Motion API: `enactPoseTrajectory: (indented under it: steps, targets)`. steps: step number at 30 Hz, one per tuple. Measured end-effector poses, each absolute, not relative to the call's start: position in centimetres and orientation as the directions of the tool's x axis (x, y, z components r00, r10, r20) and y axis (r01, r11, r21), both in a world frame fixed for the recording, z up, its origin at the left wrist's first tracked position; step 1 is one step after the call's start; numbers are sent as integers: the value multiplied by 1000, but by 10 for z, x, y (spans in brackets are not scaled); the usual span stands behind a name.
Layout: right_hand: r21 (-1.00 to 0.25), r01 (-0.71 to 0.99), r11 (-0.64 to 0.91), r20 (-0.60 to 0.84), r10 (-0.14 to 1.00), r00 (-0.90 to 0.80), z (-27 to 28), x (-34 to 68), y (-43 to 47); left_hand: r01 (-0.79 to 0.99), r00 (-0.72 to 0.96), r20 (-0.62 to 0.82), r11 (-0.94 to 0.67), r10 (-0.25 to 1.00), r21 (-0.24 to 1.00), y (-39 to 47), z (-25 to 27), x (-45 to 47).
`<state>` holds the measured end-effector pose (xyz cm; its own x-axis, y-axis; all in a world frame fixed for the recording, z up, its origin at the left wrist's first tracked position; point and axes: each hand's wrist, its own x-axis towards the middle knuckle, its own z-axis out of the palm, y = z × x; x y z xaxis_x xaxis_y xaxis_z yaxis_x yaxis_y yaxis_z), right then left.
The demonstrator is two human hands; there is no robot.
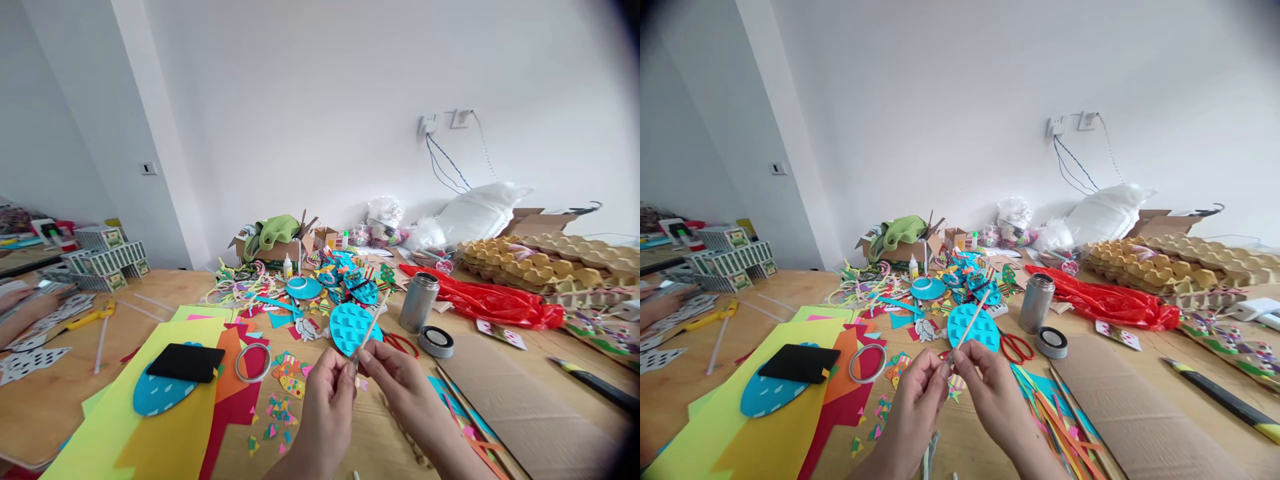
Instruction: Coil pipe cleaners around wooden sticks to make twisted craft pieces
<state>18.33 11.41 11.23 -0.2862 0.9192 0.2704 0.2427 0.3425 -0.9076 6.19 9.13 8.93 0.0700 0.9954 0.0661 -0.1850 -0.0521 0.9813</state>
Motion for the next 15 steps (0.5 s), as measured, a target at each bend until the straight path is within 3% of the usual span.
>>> enactPoseTrajectory:
  steps: [8,15]
  targets:
    - [-882,301,363,286,919,-270,108,184,116,-152,81,100,-86,992,985,91,88,63]
    - [-743,541,394,405,908,-106,104,169,107,180,6,262,-258,965,949,85,83,63]
